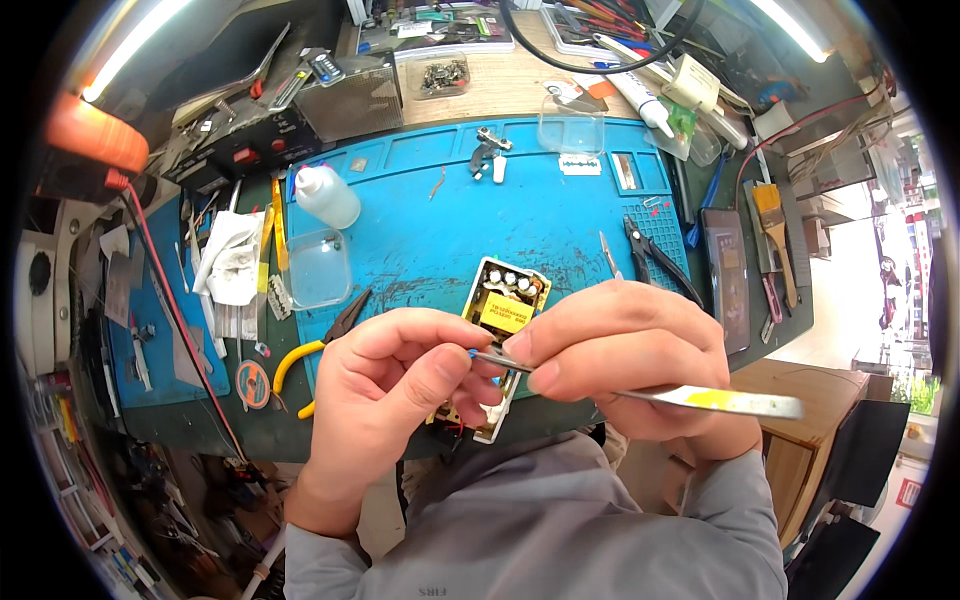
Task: The person repairs a small electronic device by manipulating wires and components on a circuit board. They use tweezers to adjust parts and a soldering iron to make connections, working at a cluttered workbench.
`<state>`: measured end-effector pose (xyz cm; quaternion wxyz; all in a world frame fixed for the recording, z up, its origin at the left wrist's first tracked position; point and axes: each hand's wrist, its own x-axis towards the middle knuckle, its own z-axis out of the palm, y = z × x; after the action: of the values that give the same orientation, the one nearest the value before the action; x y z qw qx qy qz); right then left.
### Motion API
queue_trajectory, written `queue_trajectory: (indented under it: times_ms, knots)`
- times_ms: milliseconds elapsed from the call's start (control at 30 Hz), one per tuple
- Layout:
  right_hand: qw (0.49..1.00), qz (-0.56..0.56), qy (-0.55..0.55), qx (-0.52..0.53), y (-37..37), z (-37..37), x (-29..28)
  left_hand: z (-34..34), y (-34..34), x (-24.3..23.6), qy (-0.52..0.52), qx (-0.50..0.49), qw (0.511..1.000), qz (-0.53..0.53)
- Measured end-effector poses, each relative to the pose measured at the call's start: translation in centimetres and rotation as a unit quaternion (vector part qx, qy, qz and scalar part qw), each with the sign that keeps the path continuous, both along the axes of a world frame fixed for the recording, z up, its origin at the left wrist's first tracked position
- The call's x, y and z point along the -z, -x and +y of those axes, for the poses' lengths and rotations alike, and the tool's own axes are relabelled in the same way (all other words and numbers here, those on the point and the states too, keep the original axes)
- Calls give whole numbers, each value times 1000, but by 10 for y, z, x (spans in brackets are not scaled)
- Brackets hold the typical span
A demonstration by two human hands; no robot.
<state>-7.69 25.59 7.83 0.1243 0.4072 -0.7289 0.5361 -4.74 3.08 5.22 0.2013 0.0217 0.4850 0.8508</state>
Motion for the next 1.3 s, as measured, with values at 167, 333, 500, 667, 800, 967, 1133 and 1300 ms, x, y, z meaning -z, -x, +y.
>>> queue_trajectory:
  times_ms: [167, 333, 500, 667, 800, 967, 1133, 1300]
  knots:
    - [1000, -13, 6, -26, 11, 5, 5, 2, 6, 0, 6, -2, 1000, -20]
    - [999, -13, 28, -32, 16, 7, 13, 2, 6, 2, 15, -1, 1000, -10]
    - [998, -32, 36, -29, 17, 8, 14, 2, 5, 3, 27, 6, 1000, 4]
    - [998, -26, 52, -25, 18, 5, 20, -1, 7, 4, -15, 12, 998, -55]
    - [997, -4, 70, -15, 19, 1, 24, -7, 10, 5, -86, 36, 986, -139]
    - [996, -74, 45, 10, 14, 6, 14, -2, 9, 11, -110, -23, 988, -105]
    - [990, -132, 38, 28, 11, 7, 8, 2, 7, 12, -57, -56, 996, -38]
    - [989, -137, 42, 29, 9, 6, 10, 3, 7, 12, -52, -52, 997, -16]
